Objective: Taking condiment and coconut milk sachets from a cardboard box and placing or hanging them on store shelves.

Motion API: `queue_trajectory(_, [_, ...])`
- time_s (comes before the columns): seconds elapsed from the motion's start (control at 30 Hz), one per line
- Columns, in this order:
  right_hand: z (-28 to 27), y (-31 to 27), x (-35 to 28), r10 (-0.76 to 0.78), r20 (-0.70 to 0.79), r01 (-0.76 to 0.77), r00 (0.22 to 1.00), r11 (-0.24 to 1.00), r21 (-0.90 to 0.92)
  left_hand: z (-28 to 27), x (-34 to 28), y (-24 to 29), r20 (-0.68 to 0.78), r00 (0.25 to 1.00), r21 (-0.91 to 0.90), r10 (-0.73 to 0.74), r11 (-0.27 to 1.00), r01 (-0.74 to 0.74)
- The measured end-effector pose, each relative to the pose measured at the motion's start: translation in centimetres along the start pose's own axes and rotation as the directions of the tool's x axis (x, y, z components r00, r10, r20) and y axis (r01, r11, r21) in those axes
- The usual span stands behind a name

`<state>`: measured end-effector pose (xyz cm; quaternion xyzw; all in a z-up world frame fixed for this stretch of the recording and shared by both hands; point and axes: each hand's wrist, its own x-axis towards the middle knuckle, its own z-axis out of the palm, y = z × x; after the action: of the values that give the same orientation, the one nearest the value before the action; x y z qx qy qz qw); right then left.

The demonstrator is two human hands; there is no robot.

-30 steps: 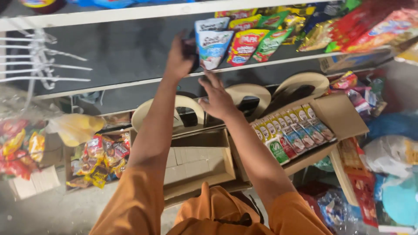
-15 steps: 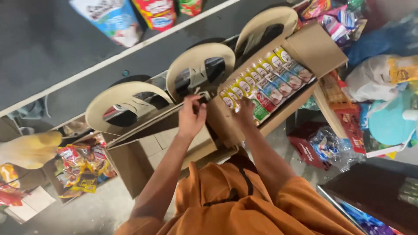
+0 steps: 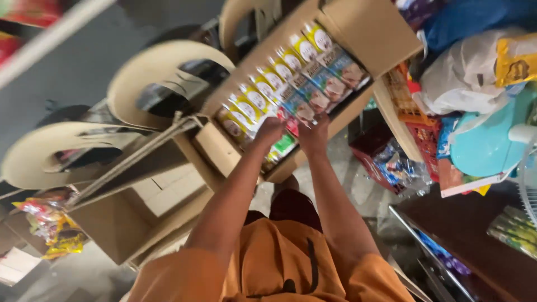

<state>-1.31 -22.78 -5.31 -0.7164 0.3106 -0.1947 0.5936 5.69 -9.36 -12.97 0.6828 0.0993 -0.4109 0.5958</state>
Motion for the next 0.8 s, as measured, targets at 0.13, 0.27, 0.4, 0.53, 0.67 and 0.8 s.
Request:
queue_trajectory(0.13, [-1.6,-1.8,1.1,0.204,-0.057,-0.212,0.977,0.959,-0.186,2.8,1.7,0.5,0.068,0.989,-0.159,-0.135,0.977,0.144])
queue_trajectory(0.27, [-2.4,-0.2,2.0,0.367,-0.026,-0.366,0.930,0.930,0.032,5.0,2.2,2.8,0.069,0.954,-0.360,-0.290,0.885,0.295])
queue_trajectory(0.4, [-4.2,2.0,1.9,0.612,0.201,-0.635,0.765,0.668,0.387,4.6,3.4,-0.2,-0.094,0.985,-0.364,-0.142,0.926,0.099])
queue_trajectory(0.53, [-5.4,1.9,1.5,0.720,0.365,-0.804,0.591,0.487,0.341,2.4,0.1,1.5,-0.061,0.992,-0.401,-0.111,0.913,0.077])
queue_trajectory(0.67, [-4.2,-3.5,0.9,0.721,0.582,-0.899,0.377,0.436,0.042,-1.2,-6.1,3.9,-0.103,0.994,-0.116,0.023,0.993,-0.035])
queue_trajectory(0.8, [-1.5,-12.3,-0.4,0.540,0.699,-0.779,0.469,0.626,0.039,-5.6,-13.5,8.2,-0.090,0.957,0.162,0.277,0.952,-0.260])
